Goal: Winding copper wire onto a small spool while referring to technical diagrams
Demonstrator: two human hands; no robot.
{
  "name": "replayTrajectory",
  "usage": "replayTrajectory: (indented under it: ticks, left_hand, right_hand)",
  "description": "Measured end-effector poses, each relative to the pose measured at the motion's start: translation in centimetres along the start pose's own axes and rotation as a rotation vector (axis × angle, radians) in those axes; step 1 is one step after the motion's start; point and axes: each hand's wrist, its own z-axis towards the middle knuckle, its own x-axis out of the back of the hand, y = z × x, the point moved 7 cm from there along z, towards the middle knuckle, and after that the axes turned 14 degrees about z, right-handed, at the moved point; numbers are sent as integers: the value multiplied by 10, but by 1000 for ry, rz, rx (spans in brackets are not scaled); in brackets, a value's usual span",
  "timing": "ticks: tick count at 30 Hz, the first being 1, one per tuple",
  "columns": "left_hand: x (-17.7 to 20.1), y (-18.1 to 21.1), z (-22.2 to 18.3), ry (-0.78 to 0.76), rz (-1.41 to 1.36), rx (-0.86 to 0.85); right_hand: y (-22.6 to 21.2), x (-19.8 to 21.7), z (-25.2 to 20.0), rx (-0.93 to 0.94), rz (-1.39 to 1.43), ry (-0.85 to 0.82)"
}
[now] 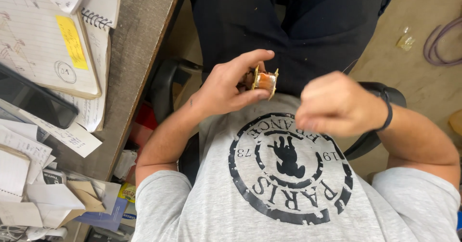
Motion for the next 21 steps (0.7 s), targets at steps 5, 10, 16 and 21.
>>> replayTrajectory:
  ticks: [5,10,16,21]
  left_hand:
    - [28,-8,7,278,-348,32]
    - [27,-16,17,110,-527,-35]
    - [25,-18,35,22,-351,-113]
    - [19,-34,41,68,-347,-88]
  right_hand:
    - [74,-18,-33,-253,-194,-362]
    - [92,97,-42,-302,-527,-32]
    - [13,165,50,-365,-841,92]
    - [-23,205,164,-41,-985,307]
